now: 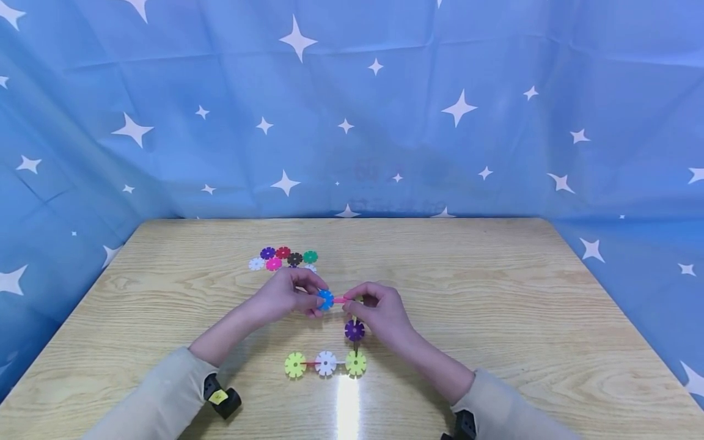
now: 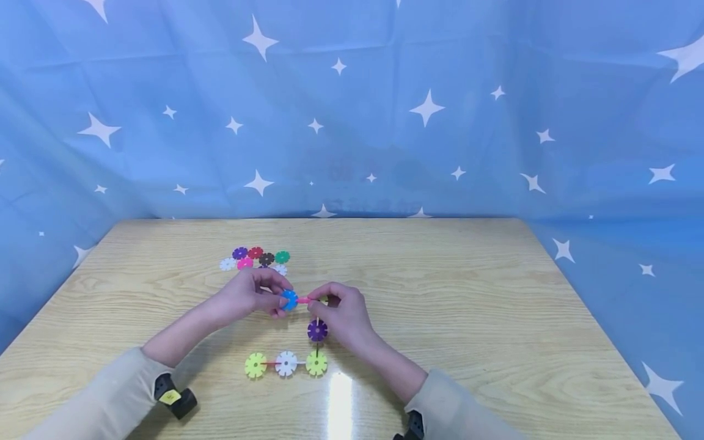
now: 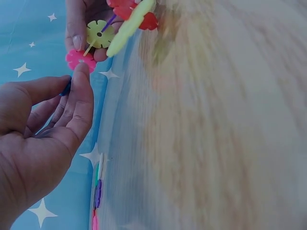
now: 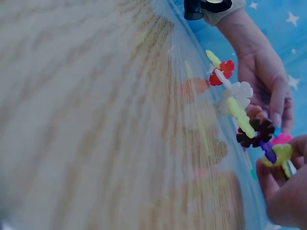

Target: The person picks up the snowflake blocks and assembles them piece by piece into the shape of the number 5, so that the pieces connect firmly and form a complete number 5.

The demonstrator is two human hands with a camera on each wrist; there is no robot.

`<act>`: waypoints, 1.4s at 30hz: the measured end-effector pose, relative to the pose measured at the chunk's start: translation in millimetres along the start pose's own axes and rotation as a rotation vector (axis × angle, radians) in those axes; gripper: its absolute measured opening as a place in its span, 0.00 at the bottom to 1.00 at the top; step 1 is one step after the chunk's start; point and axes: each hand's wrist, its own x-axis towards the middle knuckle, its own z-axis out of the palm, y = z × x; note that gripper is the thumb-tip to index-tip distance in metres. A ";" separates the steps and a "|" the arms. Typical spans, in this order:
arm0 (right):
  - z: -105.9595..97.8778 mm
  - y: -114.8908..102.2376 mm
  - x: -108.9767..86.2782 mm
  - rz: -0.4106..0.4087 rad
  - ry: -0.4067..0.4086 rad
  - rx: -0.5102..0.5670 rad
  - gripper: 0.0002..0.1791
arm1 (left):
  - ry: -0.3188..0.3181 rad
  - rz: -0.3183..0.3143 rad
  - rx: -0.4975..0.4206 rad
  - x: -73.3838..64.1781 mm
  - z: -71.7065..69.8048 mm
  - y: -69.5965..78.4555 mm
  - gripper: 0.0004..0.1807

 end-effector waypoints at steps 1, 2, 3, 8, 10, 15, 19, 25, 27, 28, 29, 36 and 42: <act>0.2 -0.2 0.2 -0.002 0.001 -0.002 0.05 | 0.001 0.002 -0.003 0.1 0.2 -0.2 0.10; 0.4 -0.7 0.1 -0.005 0.001 -0.001 0.05 | 0.002 0.005 -0.006 0.3 0.6 -0.3 0.10; 0.5 -1.0 0.1 -0.006 0.001 -0.003 0.05 | 0.001 0.008 -0.012 0.3 0.8 -0.4 0.10; 0.8 -1.6 -0.1 0.006 -0.007 0.025 0.05 | -0.006 0.009 -0.039 0.4 2.1 -1.8 0.10; 0.6 -1.9 -0.2 0.015 -0.012 0.041 0.05 | -0.005 0.008 -0.050 0.2 2.1 -2.7 0.09; -0.3 -2.7 0.0 0.020 -0.019 0.048 0.05 | 0.006 0.009 -0.073 0.6 2.3 -4.6 0.09; -1.1 -3.0 0.5 0.014 -0.020 0.047 0.06 | 0.029 0.008 -0.085 0.9 4.0 -4.6 0.09; -0.4 -5.4 0.7 0.000 -0.015 0.058 0.06 | 0.045 0.001 -0.109 -0.7 5.8 -2.8 0.09; 0.9 -4.9 0.6 -0.001 -0.022 0.056 0.05 | 0.039 0.003 -0.109 -1.5 5.9 -2.4 0.09; 1.4 -4.4 0.5 -0.002 -0.026 0.055 0.05 | 0.036 0.004 -0.106 -1.7 6.0 -2.1 0.09; 2.0 -4.3 0.2 -0.005 -0.029 0.056 0.05 | 0.032 0.003 -0.105 -2.0 6.1 -1.9 0.08; 5.4 -3.3 -1.3 -0.015 -0.020 0.046 0.05 | 0.028 -0.007 -0.095 -2.5 7.9 -0.2 0.08; 7.3 -2.2 -2.9 -0.036 -0.016 -0.045 0.07 | -0.010 -0.038 -0.119 -4.0 7.1 -5.3 0.12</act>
